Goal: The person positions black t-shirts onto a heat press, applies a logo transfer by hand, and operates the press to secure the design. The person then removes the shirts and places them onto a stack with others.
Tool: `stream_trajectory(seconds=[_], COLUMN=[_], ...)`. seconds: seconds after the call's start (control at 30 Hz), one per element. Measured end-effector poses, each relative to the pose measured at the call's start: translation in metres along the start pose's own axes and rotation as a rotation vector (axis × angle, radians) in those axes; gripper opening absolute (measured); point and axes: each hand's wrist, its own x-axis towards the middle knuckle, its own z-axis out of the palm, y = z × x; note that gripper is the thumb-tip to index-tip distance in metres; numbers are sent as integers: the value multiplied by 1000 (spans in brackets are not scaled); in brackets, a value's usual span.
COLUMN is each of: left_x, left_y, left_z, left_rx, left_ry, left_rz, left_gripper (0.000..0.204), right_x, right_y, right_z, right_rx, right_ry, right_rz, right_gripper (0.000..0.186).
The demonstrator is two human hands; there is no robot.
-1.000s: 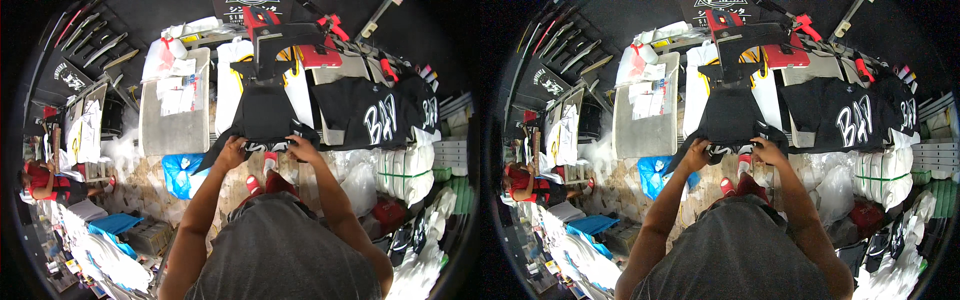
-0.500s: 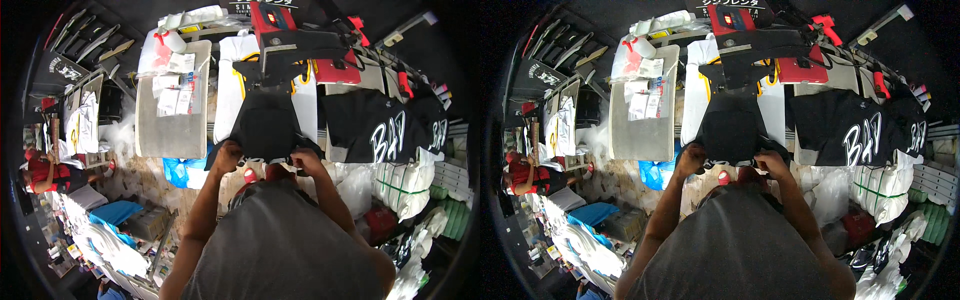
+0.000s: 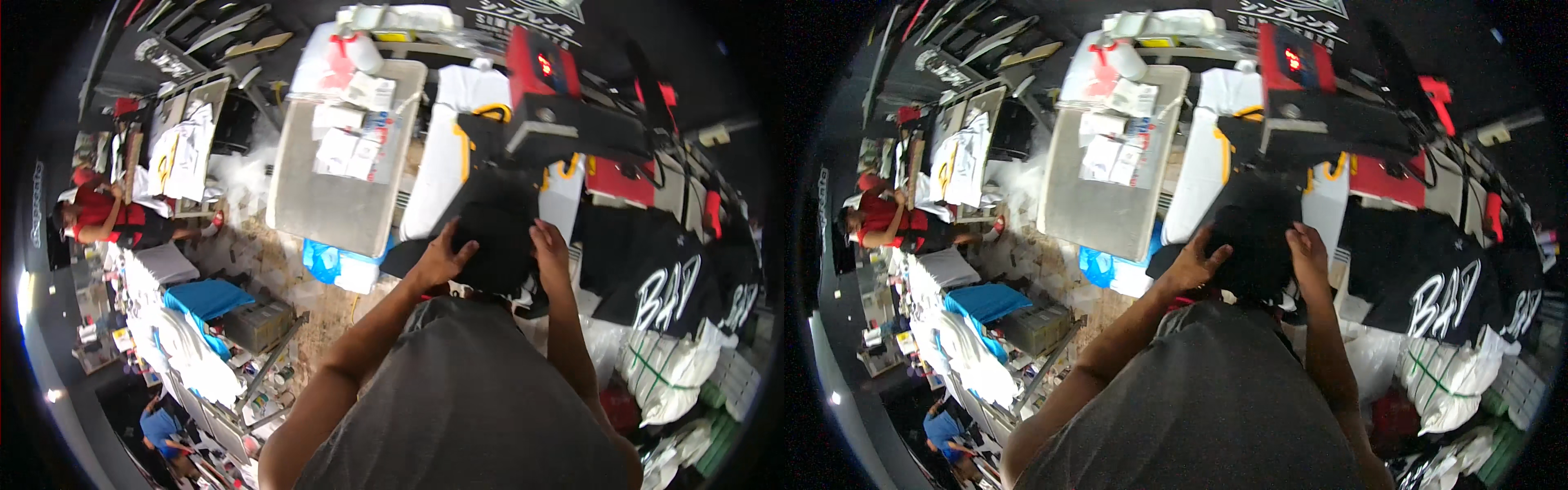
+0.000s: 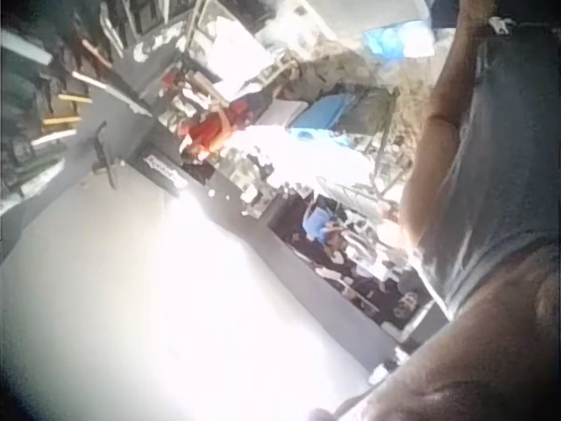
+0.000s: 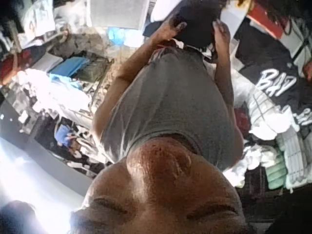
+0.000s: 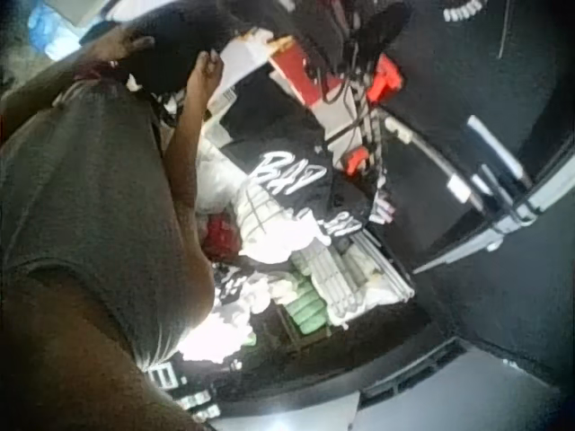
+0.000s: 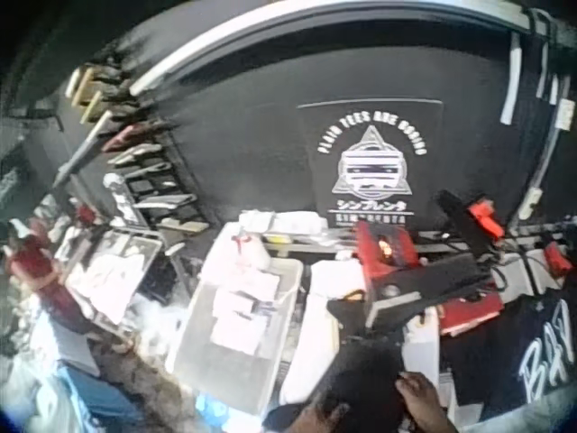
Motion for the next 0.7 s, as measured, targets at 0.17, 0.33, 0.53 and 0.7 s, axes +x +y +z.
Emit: stream_trajectory(seconds=[0.17,0.33,0.53,0.7], left_x=[33,108,177,190], left_y=[-92,-180,-200,-201], left_z=[-63,-157,-199,-196], left_rx=[-624,135,467,634], left_ry=[-354,120,-17,-133], left_rz=[-313,160,312,246], left_gripper=[38,13,31,50], right_x=[4,-23,-70,-112], right_y=[-5,-9,32,57], right_z=[-13,-29,-17,2], right_rx=[-183,-76,-234,-76], right_ry=[-84,-63,302,377], right_rz=[134,138,-92,-28], right_gripper=[64,57,42,41])
